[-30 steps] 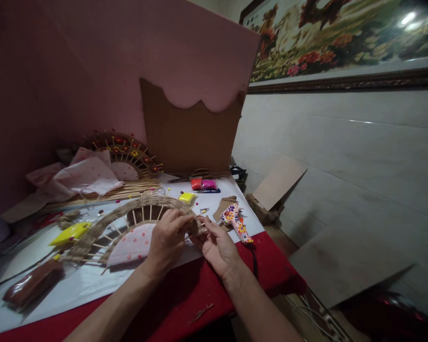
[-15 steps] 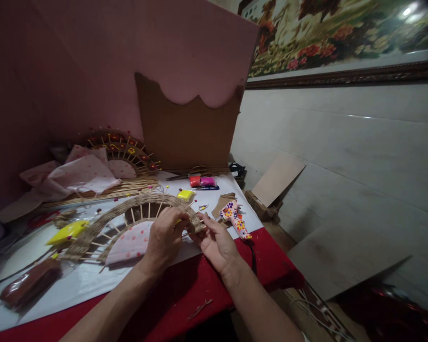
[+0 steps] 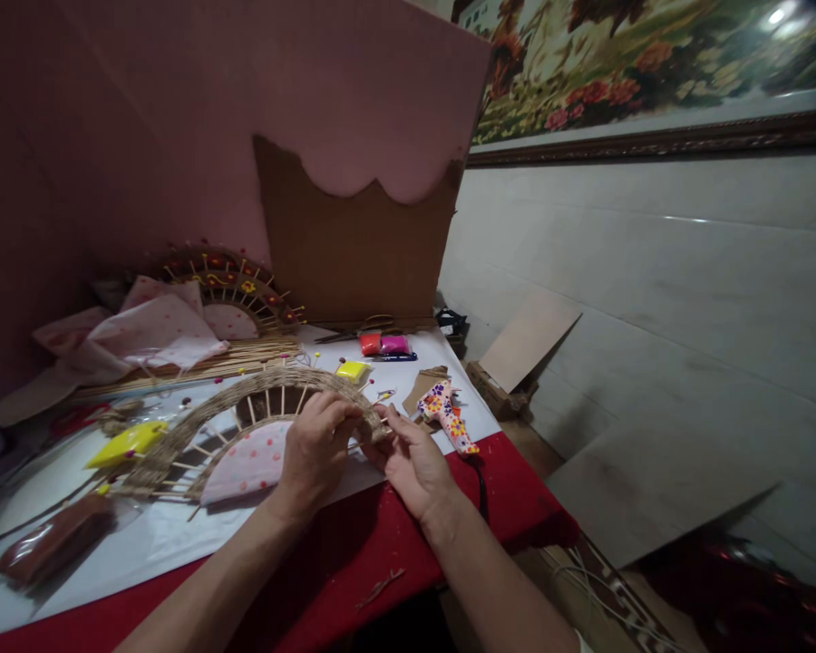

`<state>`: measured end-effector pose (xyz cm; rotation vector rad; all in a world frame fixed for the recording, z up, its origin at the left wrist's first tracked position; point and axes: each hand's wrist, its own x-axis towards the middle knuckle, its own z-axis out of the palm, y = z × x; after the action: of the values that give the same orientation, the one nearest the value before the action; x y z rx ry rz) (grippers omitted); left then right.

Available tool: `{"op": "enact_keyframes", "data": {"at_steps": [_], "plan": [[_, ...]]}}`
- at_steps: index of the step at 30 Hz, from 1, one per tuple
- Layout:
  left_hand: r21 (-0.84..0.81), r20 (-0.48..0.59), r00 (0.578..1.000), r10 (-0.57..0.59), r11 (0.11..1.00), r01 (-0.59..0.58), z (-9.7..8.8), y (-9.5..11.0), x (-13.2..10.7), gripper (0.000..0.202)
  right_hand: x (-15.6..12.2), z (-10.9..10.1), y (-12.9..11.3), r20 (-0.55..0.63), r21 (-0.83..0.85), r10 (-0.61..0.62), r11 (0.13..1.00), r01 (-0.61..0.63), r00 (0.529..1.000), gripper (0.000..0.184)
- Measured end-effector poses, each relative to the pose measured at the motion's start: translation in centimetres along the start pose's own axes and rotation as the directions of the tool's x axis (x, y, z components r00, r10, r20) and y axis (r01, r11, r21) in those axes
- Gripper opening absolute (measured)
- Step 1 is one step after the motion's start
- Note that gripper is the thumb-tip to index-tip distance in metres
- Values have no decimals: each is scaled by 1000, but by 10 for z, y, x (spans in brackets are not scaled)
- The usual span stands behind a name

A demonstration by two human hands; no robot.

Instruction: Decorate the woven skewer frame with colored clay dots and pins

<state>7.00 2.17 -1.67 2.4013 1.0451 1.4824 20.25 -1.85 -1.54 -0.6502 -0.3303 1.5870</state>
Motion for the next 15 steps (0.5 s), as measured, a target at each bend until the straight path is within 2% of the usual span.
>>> {"op": "enact_keyframes", "data": {"at_steps": [9, 15], "plan": [[28, -3, 1000, 19, 999, -19, 2, 0, 1, 10, 1, -1, -1, 20, -8, -15, 1000, 15, 1000, 12], [19, -11, 999, 30, 999, -30, 2, 2, 0, 11, 0, 2, -2, 15, 4, -4, 1000, 4, 1000, 9]]}}
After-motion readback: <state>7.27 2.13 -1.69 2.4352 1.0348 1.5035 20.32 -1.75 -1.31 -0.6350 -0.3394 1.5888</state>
